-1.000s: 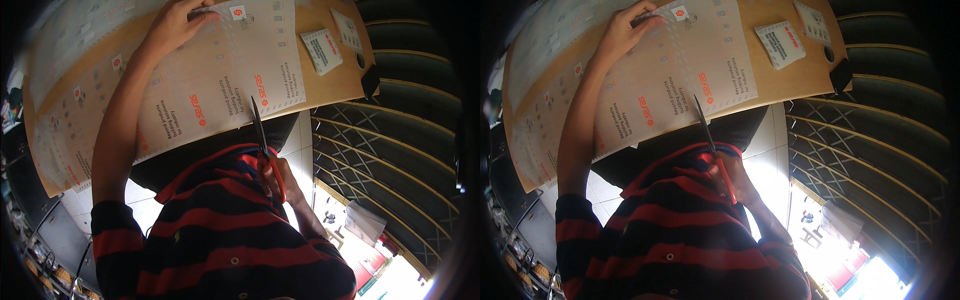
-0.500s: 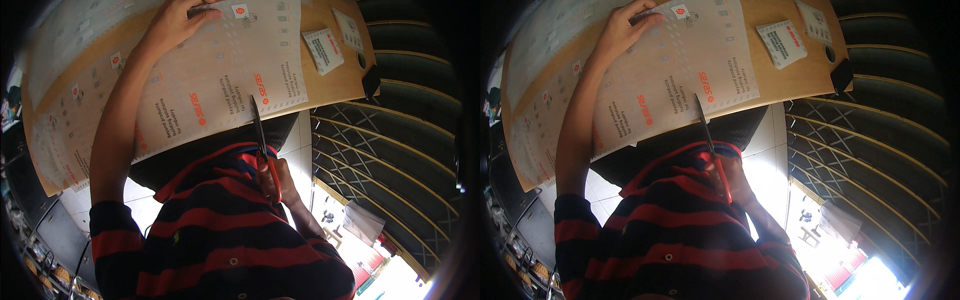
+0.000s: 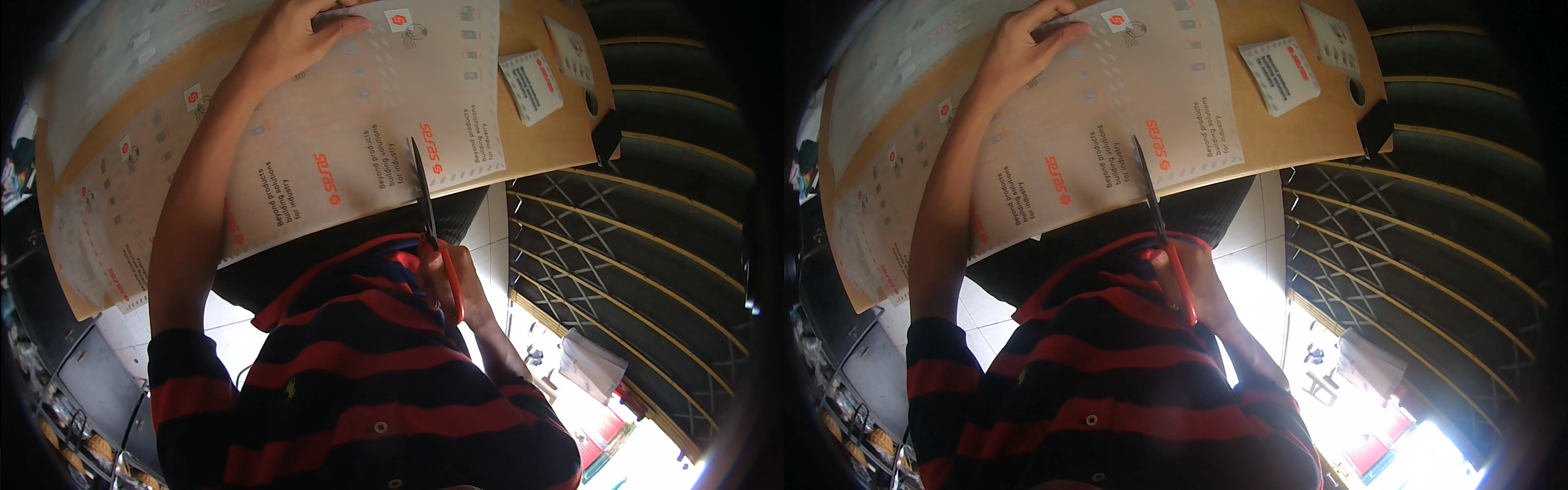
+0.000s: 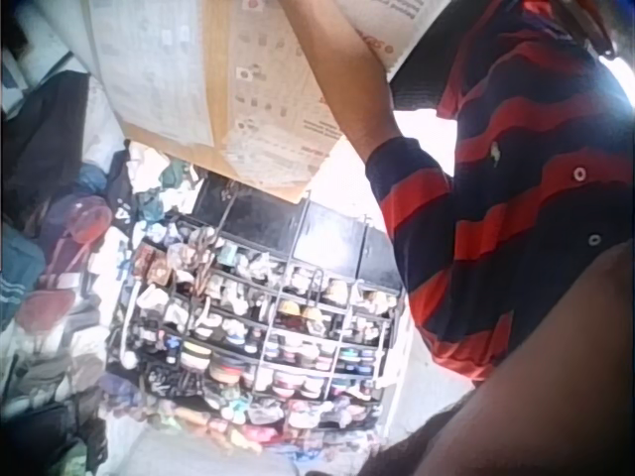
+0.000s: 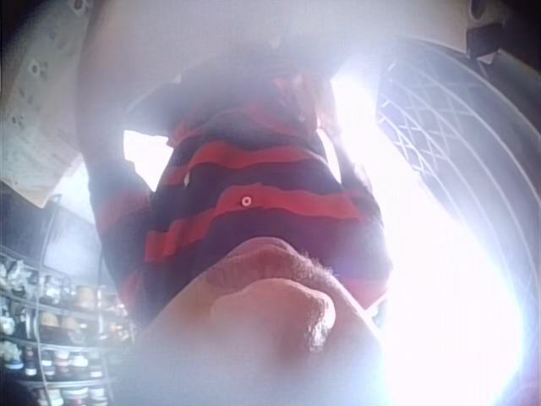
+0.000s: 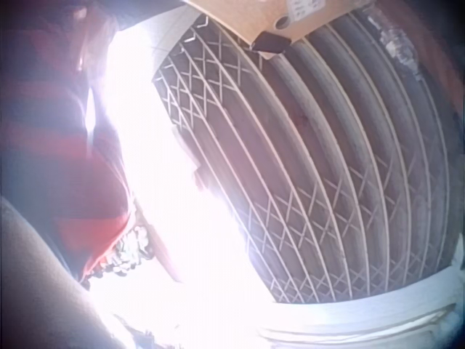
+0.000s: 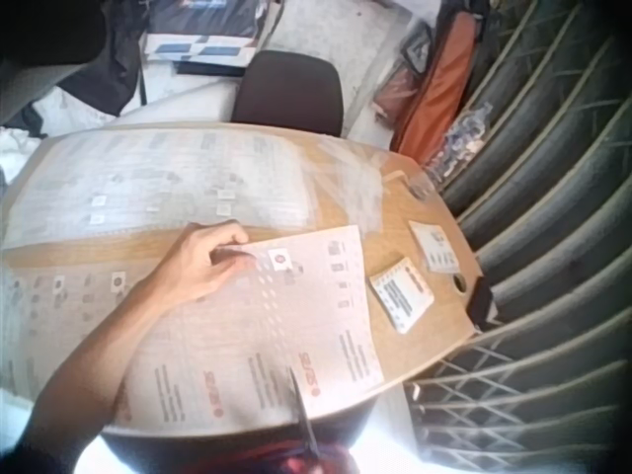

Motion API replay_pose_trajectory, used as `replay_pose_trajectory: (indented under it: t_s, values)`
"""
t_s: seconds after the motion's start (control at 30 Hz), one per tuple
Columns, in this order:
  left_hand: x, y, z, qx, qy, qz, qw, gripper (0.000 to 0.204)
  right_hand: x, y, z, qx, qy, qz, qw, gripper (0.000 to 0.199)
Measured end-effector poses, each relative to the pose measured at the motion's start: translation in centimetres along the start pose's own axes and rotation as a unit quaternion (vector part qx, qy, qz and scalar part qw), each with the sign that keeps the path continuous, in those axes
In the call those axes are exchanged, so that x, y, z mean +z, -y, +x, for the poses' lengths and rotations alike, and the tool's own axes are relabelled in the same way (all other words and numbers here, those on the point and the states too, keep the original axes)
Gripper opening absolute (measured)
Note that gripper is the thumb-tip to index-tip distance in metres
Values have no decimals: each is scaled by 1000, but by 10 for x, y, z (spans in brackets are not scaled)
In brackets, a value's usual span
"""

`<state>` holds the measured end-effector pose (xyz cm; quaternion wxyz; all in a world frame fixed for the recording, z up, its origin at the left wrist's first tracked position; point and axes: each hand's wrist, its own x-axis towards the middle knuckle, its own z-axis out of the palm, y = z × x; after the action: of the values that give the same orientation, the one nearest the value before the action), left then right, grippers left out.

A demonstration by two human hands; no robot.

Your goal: The person uses red-handled scissors to cut a large sheet of translucent paper with printed text and logos into smaller rectangular pieces. The person repeatedly positions the scissors, cuts along straight lines, and separates the resulting pieces on a wooden table.

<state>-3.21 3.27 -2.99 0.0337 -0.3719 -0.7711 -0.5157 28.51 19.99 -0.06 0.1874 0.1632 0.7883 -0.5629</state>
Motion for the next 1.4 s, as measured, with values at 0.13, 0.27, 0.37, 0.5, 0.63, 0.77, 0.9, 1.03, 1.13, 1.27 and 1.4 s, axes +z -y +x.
replay_pose_trajectory:
  t_s: [0.13, 0.27, 0.37, 0.5, 0.63, 0.77, 0.9, 1.03, 1.13, 1.27, 1.4]
  values:
    - [0, -2, -1, -8, -7, -2, 1000, 16, -1, 0, 1, 16, -2, -59, 998, 74]
    - [0, -2, 0, -11, 2, -8, 1000, 17, 0, -6, 1, -11, -16, -59, 998, 76]
    - [-1, -2, 0, -6, 1, -6, 1000, 17, 2, -6, 3, -20, -20, -38, 999, 75]
    - [0, -1, 0, 13, -6, 0, 1000, 17, -1, 6, 9, 11, -24, -40, 999, 63]
    - [1, -3, 0, 20, -8, -1, 1000, 16, -1, 5, 13, 18, -37, -47, 998, 59]
    - [1, 0, 1, 22, -4, -8, 1000, 15, -3, 13, 15, 24, -37, -67, 997, 59]
    - [1, -1, 0, 1, 0, -27, 1000, 14, -6, 2, 14, -8, -24, -79, 997, 58]
    - [2, 0, 1, 5, -10, -30, 999, 13, -5, 16, 16, -11, -45, -63, 997, 60]
    - [0, -2, 1, -19, 5, -26, 999, 12, -9, 17, 23, -24, -35, -94, 995, 61]
    - [2, 3, 0, -1, -12, -31, 999, 12, -9, 24, 28, -18, -48, -93, 994, 63]
    - [2, 1, 1, -10, -17, -49, 999, 12, -11, 24, 29, 8, -41, -97, 994, 66]
